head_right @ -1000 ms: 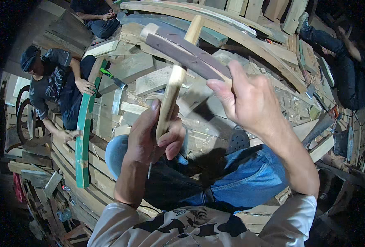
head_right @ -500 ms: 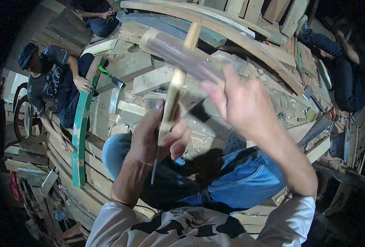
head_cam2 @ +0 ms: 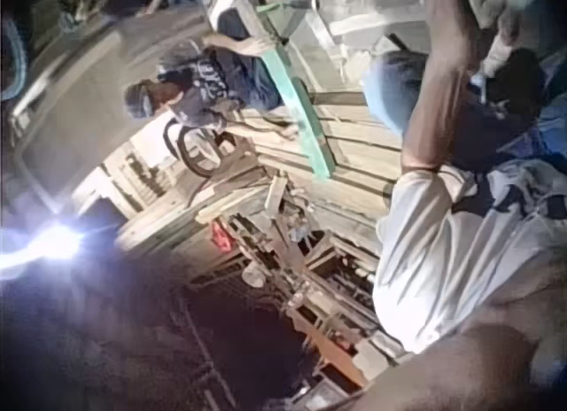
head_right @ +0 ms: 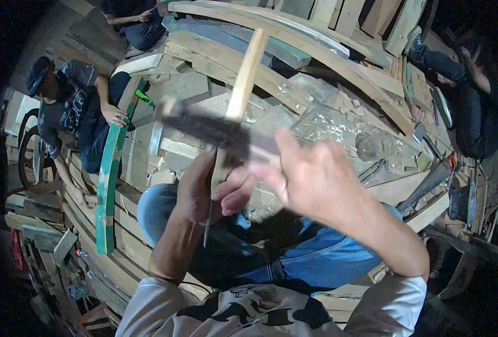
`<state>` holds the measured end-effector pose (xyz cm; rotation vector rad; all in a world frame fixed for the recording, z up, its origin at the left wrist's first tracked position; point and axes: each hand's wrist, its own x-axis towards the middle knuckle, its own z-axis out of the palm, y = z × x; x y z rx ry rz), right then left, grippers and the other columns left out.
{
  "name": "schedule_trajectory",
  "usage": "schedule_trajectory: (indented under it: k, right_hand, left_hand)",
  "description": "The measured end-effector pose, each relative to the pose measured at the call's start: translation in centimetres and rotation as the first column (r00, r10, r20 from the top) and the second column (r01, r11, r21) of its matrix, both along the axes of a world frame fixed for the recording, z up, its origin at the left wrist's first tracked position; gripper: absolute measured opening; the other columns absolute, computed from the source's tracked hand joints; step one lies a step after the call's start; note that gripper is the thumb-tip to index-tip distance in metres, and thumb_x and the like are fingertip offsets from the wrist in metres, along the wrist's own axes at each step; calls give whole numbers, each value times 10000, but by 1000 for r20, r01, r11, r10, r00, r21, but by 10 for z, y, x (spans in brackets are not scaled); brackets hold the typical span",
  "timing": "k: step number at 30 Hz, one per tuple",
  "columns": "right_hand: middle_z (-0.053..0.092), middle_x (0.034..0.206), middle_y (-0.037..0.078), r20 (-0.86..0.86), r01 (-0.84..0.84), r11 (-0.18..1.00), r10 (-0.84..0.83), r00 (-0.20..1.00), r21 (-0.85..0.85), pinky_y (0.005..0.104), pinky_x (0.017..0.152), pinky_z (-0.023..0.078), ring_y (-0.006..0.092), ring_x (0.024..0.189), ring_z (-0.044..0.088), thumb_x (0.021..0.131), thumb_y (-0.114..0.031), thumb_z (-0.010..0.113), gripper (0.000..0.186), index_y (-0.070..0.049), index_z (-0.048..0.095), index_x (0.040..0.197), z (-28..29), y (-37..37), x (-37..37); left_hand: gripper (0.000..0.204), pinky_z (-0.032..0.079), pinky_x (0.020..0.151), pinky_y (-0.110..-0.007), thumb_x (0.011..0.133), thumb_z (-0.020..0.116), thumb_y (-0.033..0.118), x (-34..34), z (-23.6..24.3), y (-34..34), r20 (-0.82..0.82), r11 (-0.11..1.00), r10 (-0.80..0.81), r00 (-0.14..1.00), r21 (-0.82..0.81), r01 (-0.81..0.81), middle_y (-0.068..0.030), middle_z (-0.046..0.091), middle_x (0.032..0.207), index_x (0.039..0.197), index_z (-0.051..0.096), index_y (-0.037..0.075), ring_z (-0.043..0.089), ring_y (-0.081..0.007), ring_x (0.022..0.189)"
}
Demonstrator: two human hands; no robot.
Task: The person shapes a wooden handle by rubbing it with a sanding block and using a chisel to carve the end.
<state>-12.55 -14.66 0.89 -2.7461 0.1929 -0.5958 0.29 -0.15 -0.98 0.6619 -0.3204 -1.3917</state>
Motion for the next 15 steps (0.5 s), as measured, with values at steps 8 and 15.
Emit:
schedule_trajectory:
  k: [8, 15]
  right_hand:
    - [509, 425, 104, -37, -38, 996, 35, 999, -79, 367, 358, 472, 263, 395, 582, 927, -399, 514, 431, 24, 536, 849, 10, -4, -1]
    - [498, 427, 97, -6, 31, 987, -33, 999, -158, 381, 368, 485, 260, 387, 576, 920, -420, 512, 429, 8, 497, 950, 6, -17, 2]
  left_hand:
    - [403, 330, 434, -277, 990, 288, 422, -4, 7, 2, 228, 999, -4, 974, 38, -5, -21, 344, 545, 829, 414, 75, 412, -166, 475]
    - [386, 236, 335, -194, 979, 341, 449, -10, 4, -7, -32, 999, 43, 999, -19, -43, 56, 303, 489, 872, 450, 95, 327, -74, 415]
